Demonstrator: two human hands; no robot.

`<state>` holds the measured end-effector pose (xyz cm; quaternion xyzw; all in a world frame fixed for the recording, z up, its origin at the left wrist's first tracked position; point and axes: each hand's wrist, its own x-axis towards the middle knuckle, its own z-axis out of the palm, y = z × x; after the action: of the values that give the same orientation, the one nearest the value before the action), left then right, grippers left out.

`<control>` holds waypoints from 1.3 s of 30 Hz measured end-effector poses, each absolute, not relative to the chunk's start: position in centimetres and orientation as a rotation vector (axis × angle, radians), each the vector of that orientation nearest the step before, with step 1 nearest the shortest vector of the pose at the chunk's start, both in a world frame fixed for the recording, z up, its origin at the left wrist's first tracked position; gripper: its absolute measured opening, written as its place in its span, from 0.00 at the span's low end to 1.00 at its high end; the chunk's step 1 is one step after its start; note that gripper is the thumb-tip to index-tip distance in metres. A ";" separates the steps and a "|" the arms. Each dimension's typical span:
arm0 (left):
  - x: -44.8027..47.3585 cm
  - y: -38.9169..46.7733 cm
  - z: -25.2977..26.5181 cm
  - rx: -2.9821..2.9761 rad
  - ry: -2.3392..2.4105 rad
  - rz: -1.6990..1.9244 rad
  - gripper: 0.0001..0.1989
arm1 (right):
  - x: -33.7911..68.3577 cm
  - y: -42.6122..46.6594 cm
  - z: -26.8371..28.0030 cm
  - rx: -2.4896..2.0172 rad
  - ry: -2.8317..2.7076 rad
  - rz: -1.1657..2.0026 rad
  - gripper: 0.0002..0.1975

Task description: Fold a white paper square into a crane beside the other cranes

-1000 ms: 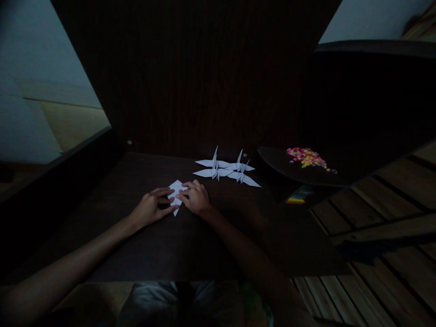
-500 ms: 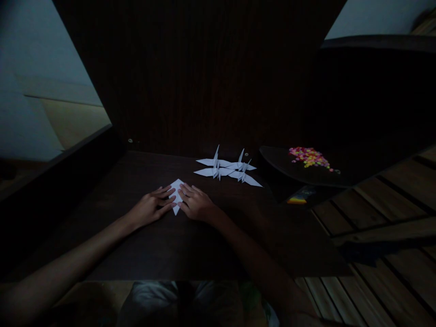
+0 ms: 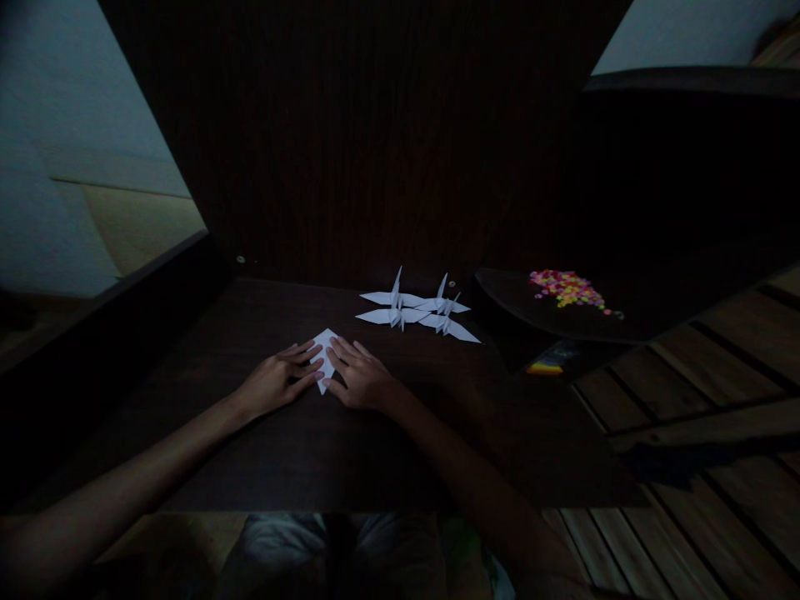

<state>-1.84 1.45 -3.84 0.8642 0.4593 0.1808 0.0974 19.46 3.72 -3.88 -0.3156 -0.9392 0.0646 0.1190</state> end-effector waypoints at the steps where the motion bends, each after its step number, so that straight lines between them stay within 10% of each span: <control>1: -1.8 1.5 -3.9 2.558 1.359 0.537 0.20 | 19.4 3.6 -3.9 -0.925 -2.748 0.176 0.30; 39: -2.4 1.4 -4.2 2.661 1.366 0.551 0.22 | 21.0 2.7 -3.9 -0.700 -2.816 0.135 0.27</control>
<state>-2.38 1.35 -4.23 0.8738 0.4485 0.1811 0.0502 20.98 2.72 -3.94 -0.2394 -0.9626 0.0462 0.1181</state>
